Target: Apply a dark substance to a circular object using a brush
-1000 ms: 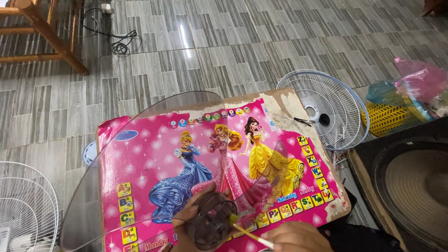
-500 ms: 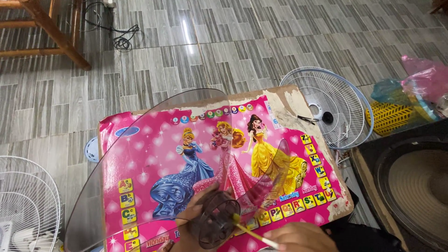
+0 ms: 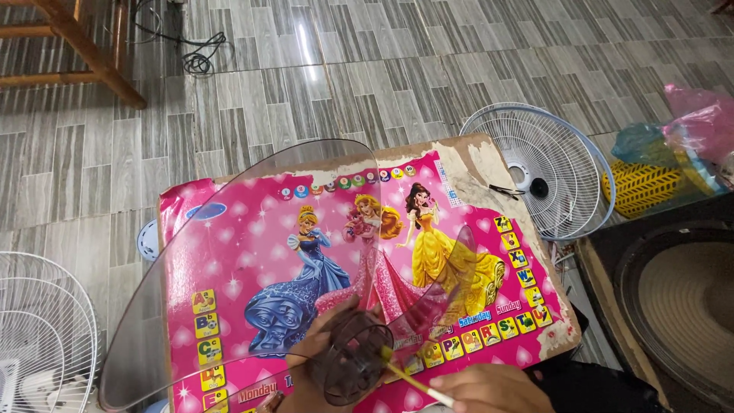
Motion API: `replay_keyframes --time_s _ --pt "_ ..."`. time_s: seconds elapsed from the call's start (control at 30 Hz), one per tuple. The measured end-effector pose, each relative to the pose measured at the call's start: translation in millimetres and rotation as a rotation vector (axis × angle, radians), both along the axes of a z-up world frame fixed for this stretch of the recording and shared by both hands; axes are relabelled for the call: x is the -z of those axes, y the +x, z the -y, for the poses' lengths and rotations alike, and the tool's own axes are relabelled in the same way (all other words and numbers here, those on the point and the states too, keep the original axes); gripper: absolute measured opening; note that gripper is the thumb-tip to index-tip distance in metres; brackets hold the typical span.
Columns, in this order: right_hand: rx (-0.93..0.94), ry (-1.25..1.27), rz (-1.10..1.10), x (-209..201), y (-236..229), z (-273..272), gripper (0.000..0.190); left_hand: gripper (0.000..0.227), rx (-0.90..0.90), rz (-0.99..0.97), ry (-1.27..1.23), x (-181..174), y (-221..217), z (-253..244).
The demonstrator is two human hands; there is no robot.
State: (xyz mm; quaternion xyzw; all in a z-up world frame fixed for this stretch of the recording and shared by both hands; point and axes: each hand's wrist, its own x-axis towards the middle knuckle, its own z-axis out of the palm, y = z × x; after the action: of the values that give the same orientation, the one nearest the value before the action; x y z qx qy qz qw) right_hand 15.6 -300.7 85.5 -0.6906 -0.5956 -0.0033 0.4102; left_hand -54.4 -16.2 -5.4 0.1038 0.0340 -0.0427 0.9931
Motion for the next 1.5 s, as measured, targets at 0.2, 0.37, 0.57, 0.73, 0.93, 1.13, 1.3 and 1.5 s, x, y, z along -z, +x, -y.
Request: replay_keyframes --time_s 0.2,0.37,0.57,0.73,0.93,1.13,1.3,1.5 --pt "0.075 0.057 -0.128 -11 -3 1 0.022 0.071 0.113 -0.207 -0.123 7 1 -2" --pt "-0.087 -0.543 -0.414 27 22 59 0.027 0.077 -0.165 0.215 0.346 -13 -1 7" --pt "0.406 0.376 -0.094 -5 -6 9 0.065 0.093 -0.512 0.326 0.949 -29 2 15" --pt "0.723 0.851 -0.266 -5 -22 -48 0.014 0.088 -0.142 -0.192 0.507 -16 0 12" --pt "0.553 0.671 -0.159 -3 -4 -58 0.009 0.110 -0.297 0.177 1.016 -17 -3 11" --pt "0.029 0.206 -0.019 -4 39 -12 0.017 0.067 -0.007 -0.334 0.412 -29 21 11" --pt "0.206 0.030 0.206 43 57 16 0.024 0.093 -0.420 0.249 1.156 -46 14 7" --pt "0.187 -0.730 0.101 198 125 147 0.028 0.090 -0.336 0.268 1.064 -39 16 4"
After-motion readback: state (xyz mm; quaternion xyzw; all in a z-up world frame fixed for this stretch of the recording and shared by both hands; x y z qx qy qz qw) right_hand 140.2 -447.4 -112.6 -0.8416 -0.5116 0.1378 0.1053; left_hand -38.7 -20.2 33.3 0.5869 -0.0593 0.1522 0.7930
